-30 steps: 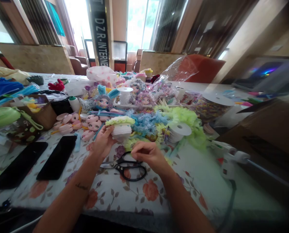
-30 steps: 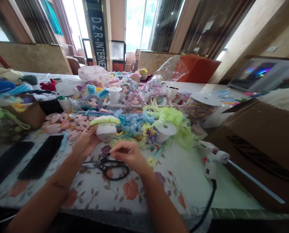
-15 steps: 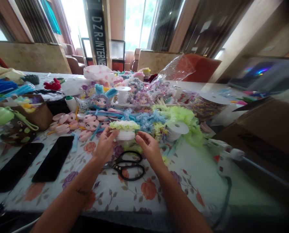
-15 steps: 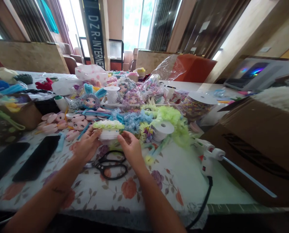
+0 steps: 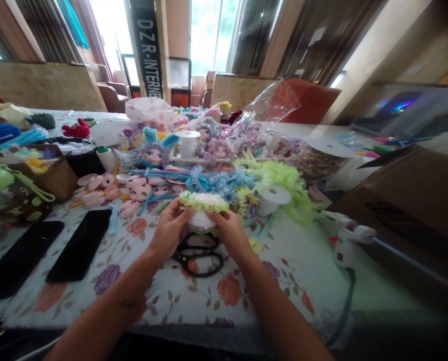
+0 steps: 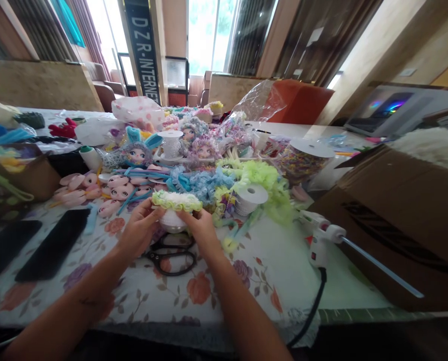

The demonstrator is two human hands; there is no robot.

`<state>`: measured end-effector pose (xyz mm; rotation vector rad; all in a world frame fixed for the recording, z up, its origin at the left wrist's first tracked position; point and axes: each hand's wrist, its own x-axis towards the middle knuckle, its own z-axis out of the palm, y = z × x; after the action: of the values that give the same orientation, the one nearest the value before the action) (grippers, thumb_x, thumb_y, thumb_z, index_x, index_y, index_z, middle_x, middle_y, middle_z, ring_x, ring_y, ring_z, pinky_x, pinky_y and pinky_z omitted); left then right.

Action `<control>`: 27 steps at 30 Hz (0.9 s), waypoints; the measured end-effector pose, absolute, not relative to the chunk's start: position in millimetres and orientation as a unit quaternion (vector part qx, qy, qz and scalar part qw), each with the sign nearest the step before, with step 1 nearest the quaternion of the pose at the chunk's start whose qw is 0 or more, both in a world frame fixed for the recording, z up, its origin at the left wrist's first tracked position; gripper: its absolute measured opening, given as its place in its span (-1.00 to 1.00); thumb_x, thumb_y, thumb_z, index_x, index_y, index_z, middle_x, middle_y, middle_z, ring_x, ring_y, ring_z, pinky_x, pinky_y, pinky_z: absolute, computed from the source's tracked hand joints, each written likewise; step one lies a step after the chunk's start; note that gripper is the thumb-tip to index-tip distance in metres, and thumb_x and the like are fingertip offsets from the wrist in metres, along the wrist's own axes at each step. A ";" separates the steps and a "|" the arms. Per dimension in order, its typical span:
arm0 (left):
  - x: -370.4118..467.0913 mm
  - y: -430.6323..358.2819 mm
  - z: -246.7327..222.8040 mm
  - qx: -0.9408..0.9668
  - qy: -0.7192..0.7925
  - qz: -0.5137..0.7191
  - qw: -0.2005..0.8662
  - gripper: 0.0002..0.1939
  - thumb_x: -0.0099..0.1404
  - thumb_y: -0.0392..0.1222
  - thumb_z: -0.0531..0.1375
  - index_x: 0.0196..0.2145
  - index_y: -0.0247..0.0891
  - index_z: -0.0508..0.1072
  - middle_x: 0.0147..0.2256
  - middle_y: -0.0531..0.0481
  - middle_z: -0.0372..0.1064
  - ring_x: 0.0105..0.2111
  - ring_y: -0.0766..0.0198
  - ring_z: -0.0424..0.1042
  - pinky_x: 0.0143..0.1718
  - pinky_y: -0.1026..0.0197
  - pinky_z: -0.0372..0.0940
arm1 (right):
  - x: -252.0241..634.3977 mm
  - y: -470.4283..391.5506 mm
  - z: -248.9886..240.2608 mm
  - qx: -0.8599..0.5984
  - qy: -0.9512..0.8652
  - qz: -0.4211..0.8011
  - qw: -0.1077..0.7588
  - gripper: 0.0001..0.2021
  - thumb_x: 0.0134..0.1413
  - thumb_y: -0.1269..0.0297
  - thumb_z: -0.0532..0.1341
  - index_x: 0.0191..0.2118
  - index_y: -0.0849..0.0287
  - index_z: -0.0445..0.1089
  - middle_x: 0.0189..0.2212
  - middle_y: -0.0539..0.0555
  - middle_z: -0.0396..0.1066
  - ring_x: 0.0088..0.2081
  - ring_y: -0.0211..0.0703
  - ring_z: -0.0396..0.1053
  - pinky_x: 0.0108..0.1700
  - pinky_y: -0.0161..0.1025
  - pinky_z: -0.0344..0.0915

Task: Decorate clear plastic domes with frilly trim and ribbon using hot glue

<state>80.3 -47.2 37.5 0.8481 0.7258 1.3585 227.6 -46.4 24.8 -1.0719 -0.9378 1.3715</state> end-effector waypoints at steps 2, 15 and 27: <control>79.0 -48.3 39.0 0.378 0.325 0.591 0.635 -0.69 0.06 -0.14 0.42 -0.24 -0.27 0.54 -0.30 0.00 0.51 -0.33 0.34 0.46 -0.25 0.33 0.37 | 227.9 -46.5 24.4 -0.453 -0.374 0.584 0.560 -0.55 -0.25 0.07 0.46 -0.21 0.25 0.55 -0.34 0.07 0.54 -0.32 -0.12 0.41 -0.23 -0.24 0.31; 74.9 -48.1 41.2 0.303 0.354 0.607 0.643 -0.77 -0.13 -0.25 0.49 -0.50 -0.31 0.55 -0.47 0.05 0.49 -0.46 0.39 0.42 -0.36 0.34 0.35 | 227.2 -45.7 18.3 -0.419 -0.347 0.602 0.585 -0.69 -0.24 0.20 0.44 -0.29 0.23 0.57 -0.40 0.03 0.54 -0.35 -0.16 0.40 -0.28 -0.28 0.29; 77.7 -49.2 36.4 0.350 0.384 0.624 0.584 -0.73 -0.04 -0.14 0.47 -0.45 -0.32 0.51 -0.46 0.08 0.45 -0.45 0.43 0.37 -0.37 0.39 0.28 | 224.6 -47.4 25.1 -0.391 -0.315 0.640 0.581 -0.70 -0.19 0.15 0.38 -0.30 0.21 0.50 -0.36 0.06 0.54 -0.29 -0.06 0.46 -0.23 -0.21 0.34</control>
<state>77.7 -49.2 36.4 0.8168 0.8959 1.4555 224.6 -47.4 25.1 -0.9133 -0.7368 1.4949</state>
